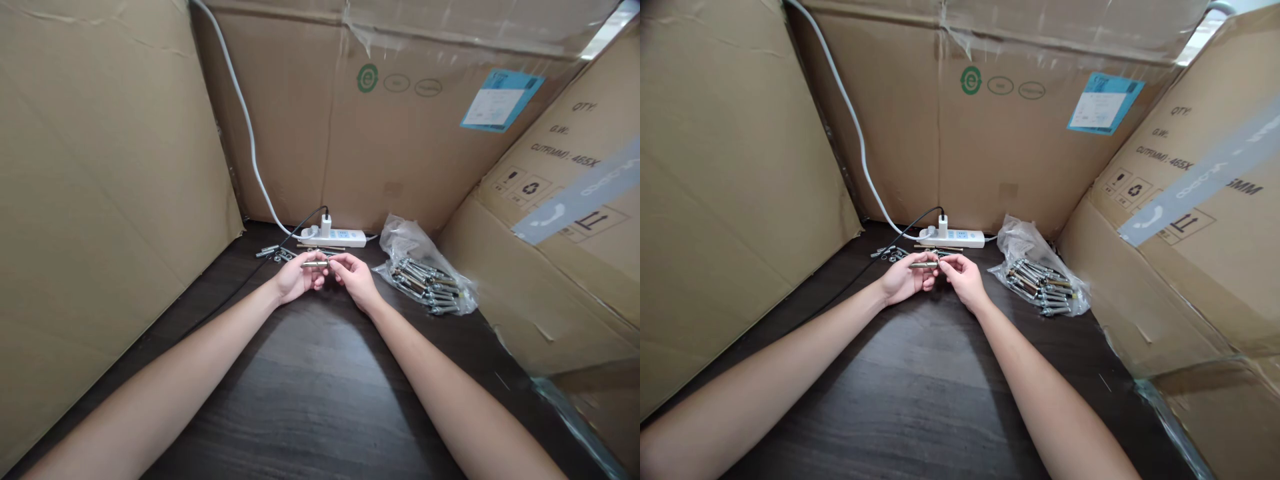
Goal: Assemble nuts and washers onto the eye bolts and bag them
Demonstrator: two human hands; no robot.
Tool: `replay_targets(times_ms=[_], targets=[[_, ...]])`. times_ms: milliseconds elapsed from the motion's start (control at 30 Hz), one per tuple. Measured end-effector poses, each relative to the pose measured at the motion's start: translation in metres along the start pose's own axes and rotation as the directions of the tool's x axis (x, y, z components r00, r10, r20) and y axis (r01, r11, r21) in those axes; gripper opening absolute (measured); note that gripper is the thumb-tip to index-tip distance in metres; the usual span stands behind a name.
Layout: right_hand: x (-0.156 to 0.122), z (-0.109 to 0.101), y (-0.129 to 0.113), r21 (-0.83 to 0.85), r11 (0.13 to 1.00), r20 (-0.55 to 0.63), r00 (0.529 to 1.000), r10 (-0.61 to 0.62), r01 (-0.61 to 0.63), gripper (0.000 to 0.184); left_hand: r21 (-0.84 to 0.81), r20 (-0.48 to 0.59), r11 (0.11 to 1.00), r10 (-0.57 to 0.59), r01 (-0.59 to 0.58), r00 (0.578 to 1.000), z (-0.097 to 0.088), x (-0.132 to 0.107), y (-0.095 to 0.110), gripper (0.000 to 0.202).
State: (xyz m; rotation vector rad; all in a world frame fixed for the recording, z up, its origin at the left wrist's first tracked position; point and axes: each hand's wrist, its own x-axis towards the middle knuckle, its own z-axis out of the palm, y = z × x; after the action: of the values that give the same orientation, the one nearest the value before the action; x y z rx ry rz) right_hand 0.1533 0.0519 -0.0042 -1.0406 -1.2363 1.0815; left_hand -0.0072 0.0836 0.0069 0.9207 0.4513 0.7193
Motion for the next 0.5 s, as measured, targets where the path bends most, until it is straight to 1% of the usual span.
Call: replay_targets(times_ms=[133,300,400,500], targets=[[0.0,0.0,-0.002,0.021,1.0,-0.005,1.0,-0.008,0.008,0.032,-0.076,0.015,0.994,-0.079,0.08,0.997,-0.001,0.0,0.0,0.024],[0.001,0.001,-0.012,0.028,0.999,-0.021,0.999,-0.039,0.04,0.034,-0.107,0.061,0.982,-0.148,0.154,0.987,0.001,0.0,0.0,0.029],[0.0,0.003,-0.022,0.012,0.996,-0.017,0.996,-0.085,0.085,0.032,-0.114,0.057,0.977,-0.176,0.181,0.983,0.004,-0.001,-0.001,0.033],[-0.003,0.005,-0.031,-0.05,0.986,-0.006,0.987,-0.158,0.157,0.029,-0.095,0.046,0.97,-0.222,0.225,0.974,0.009,-0.002,-0.002,0.036]])
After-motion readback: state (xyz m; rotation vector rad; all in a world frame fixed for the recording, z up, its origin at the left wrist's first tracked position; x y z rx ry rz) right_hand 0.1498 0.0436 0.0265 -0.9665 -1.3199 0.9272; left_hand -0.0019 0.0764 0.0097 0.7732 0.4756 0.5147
